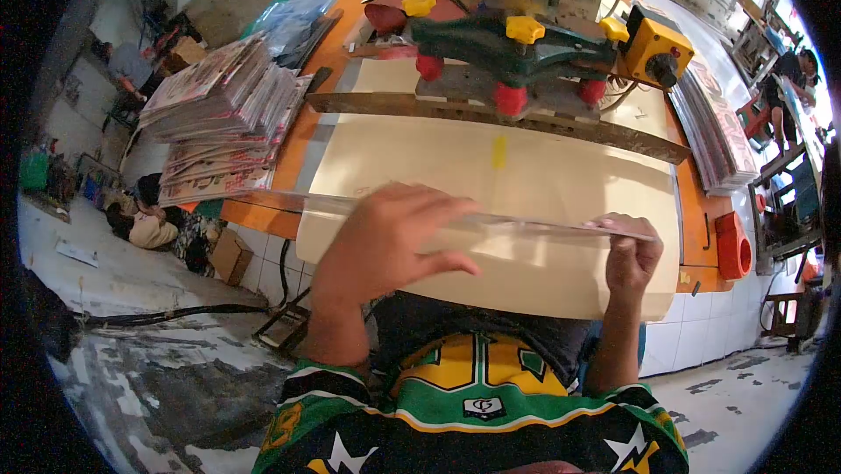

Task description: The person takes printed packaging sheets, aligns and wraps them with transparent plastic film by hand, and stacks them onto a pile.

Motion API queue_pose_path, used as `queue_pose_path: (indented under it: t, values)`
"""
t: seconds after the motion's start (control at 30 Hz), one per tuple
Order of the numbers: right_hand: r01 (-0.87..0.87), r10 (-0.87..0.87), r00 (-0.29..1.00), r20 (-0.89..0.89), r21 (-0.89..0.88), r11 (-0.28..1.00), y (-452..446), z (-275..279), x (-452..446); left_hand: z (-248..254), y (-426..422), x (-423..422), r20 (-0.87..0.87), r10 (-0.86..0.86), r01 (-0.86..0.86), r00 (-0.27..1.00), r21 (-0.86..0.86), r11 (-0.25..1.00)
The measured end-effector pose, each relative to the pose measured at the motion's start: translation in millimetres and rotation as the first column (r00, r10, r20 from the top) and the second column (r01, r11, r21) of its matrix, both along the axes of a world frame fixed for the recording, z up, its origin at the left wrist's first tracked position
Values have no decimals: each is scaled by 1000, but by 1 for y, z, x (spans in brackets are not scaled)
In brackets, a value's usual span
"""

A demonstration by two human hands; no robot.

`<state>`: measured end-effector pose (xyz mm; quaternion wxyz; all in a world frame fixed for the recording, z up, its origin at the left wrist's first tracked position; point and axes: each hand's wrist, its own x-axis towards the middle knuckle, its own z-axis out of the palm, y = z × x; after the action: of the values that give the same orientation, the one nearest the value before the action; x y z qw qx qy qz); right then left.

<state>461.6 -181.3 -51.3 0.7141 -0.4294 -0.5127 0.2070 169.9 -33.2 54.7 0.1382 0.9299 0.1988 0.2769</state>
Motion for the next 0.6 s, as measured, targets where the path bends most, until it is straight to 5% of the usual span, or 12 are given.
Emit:
queue_pose_path:
  t: [0.23,0.6]
  values:
    - [-86,86,996,21,13,996,13,3,-24,0,-9,38,-73,-159,167,985,126,978]
    - [18,-17,1000,5,-105,994,13,-9,-20,-10,2,28,28,-5,4,1000,39,999]
